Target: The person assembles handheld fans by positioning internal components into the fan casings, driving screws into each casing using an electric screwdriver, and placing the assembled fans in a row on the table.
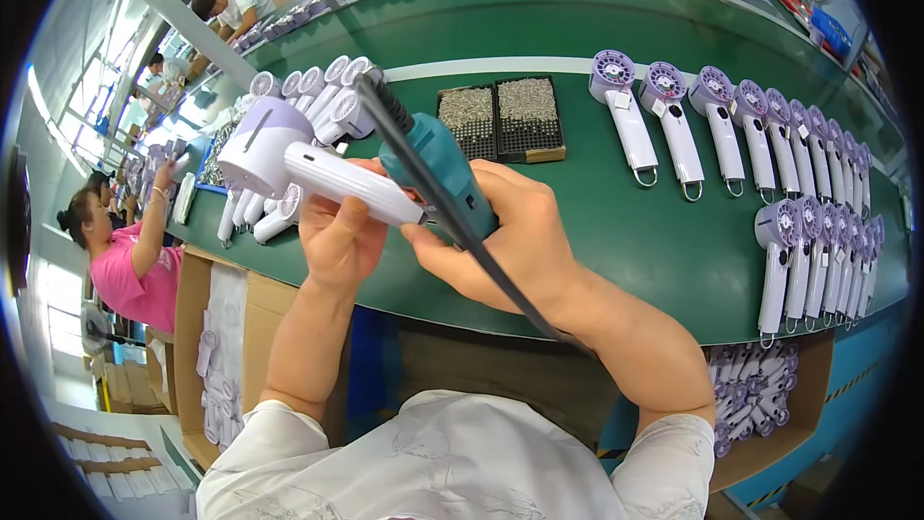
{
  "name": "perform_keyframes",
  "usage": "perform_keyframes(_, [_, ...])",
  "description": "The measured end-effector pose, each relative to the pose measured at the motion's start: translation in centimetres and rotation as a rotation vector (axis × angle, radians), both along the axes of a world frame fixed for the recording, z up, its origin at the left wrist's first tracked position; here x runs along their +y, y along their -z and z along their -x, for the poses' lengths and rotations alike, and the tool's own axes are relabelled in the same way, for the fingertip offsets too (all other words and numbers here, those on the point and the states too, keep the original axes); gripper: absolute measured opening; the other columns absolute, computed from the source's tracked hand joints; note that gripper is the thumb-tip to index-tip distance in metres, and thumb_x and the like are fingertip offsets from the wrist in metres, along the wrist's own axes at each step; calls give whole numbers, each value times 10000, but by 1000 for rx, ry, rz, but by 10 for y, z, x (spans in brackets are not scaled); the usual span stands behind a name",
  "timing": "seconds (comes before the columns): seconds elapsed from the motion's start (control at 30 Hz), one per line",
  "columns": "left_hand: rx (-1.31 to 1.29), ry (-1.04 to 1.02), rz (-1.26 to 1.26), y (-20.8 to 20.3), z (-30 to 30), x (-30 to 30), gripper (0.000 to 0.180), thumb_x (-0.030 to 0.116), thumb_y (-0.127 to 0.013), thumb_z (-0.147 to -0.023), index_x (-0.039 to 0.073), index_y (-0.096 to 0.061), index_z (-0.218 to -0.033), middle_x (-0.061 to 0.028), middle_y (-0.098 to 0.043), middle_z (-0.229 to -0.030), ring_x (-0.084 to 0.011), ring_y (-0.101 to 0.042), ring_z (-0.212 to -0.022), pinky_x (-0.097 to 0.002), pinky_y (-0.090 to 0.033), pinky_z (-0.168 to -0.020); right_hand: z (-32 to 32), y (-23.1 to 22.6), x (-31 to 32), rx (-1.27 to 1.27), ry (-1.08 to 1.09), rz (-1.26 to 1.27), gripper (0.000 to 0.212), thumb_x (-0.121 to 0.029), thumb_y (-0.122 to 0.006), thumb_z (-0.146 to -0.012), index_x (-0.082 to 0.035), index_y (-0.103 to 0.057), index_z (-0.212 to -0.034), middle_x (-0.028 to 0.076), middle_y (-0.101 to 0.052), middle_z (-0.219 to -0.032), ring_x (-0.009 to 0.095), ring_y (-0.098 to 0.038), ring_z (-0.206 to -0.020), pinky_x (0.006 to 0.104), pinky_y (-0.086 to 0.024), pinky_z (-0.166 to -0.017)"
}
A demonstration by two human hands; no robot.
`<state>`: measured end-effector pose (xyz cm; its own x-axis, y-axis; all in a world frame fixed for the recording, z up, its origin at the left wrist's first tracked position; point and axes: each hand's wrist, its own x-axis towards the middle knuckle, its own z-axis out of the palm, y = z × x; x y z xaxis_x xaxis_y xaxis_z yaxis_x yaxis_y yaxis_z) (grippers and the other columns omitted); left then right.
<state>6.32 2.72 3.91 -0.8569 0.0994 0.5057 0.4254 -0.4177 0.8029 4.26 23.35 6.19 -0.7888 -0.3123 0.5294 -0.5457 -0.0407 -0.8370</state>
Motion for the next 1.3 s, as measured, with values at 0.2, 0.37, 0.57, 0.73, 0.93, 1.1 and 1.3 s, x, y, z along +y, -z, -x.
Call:
perform_keyframes(0.2, [-186, -96, -58, -3, 4, 13, 319, 140, -623, -996, -99, -575, -1201, -212, -692, -1127, -292, -687, -1055, -439, -518, -969, 9, -1, 0, -359, -57, -45, 413, -174, -838, -768, -2, -702, -1119, 86, -730, -907, 143, -686, -732, 290, -556, -658])
perform_keyframes(0.37, [-276, -148, 9, -9, 10, 9, 386, 240, -561, -1039, -91, -544, -1237, -225, -675, -1141, -310, -669, -1085, -436, -510, -981, 15, -6, -5, -568, -73, -56, 332, -119, -798, -832, 42, -700, -1105, 67, -699, -800, 97, -602, -503, 233, -457, -432])
perform_keyframes(0.57, [-447, -309, 131, 3, 47, -41, 397, 329, -579, -1030, -55, -601, -1129, -153, -703, -1012, -220, -700, -949, -366, -559, -856, 33, -8, 7, -292, 94, 159, 311, -221, -577, -1009, 63, -700, -976, 114, -682, -689, 124, -537, -412, 263, -428, -419])
perform_keyframes(0.73, [-551, -301, 154, 13, 81, -68, 388, 381, -619, -996, -6, -619, -1028, -120, -695, -942, -196, -697, -867, -351, -566, -789, 55, -45, -2, -123, 123, 395, 332, -294, -531, -1041, -13, -567, -867, 117, -593, -650, 173, -500, -397, 318, -420, -401])
perform_keyframes(0.93, [-758, -248, 173, 59, 86, -64, 355, 340, -705, -945, -10, -651, -954, -90, -689, -863, -160, -667, -734, -310, -523, -656, 96, -51, -39, 57, 12, 519, 318, -281, -503, -1044, -5, -650, -985, 92, -603, -669, 187, -508, -437, 346, -435, -437])
perform_keyframes(1.1, [-735, -156, 229, 41, 83, -66, 394, 328, -741, -918, -60, -674, -908, -93, -693, -803, -144, -653, -675, -280, -510, -596, 116, -25, -68, 13, -5, 454, 298, -251, -509, -1038, 0, -656, -972, 80, -576, -643, 194, -504, -432, 362, -443, -443])
perform_keyframes(1.3, [-699, -86, 380, 42, 87, -63, 392, 308, -779, -882, -74, -706, -934, -97, -704, -807, -141, -659, -693, -285, -535, -623, 140, 5, -69, -21, -4, 380, 285, -252, -528, -1026, -5, -655, -961, 69, -536, -619, 197, -499, -432, 367, -438, -440])
